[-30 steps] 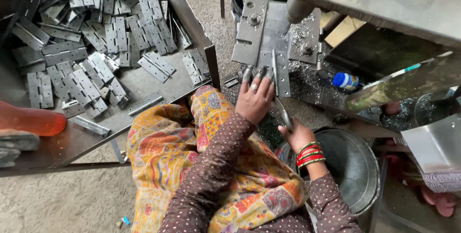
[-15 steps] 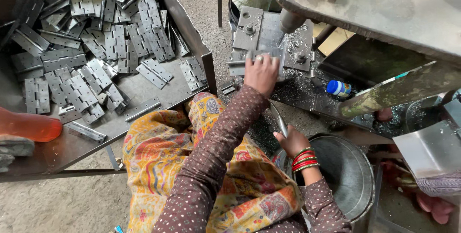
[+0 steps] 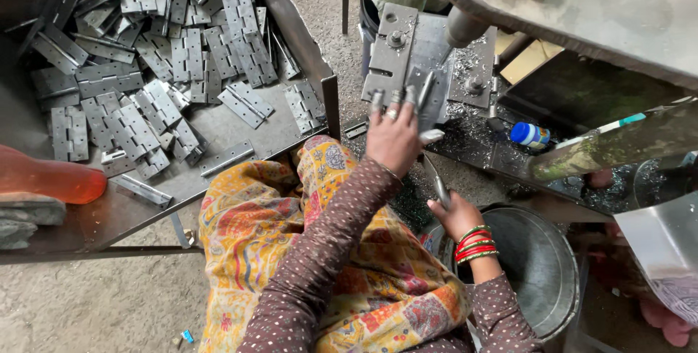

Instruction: The person sits on the floor and repeatedly picks up metal hinge pieces from a tray, places them under a drill press, and operates the machine to drill holes. The processed pieces are returned to the tray after each cycle.

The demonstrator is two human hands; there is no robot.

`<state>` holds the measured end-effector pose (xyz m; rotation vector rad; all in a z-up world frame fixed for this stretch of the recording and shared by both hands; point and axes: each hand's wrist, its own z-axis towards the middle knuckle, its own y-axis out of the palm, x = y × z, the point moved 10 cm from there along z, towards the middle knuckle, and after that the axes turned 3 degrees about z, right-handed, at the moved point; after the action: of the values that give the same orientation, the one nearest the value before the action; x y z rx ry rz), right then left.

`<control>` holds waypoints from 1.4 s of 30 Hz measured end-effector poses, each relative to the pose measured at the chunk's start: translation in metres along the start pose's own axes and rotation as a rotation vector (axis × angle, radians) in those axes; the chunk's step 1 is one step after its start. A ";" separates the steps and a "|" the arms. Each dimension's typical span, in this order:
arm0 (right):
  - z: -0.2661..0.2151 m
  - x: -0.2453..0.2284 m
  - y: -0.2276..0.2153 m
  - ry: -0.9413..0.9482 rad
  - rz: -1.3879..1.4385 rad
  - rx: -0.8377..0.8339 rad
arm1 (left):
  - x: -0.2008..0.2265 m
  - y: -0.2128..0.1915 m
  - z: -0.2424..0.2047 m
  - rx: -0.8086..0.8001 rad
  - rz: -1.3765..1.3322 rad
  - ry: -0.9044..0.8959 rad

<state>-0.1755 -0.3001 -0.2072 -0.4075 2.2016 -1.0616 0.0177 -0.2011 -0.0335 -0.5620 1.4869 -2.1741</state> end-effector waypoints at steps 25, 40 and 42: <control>0.027 0.028 0.032 -0.039 0.066 0.029 | 0.000 0.029 0.038 0.016 0.002 -0.073; 0.044 0.059 0.105 -0.075 0.049 0.299 | -0.005 0.034 0.030 0.004 -0.049 -0.057; 0.045 0.062 0.092 -0.026 0.091 0.198 | -0.003 0.034 0.027 -0.050 -0.095 -0.053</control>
<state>-0.1902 -0.3011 -0.3262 -0.2292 2.0480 -1.2038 0.0400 -0.2312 -0.0564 -0.7153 1.5185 -2.1797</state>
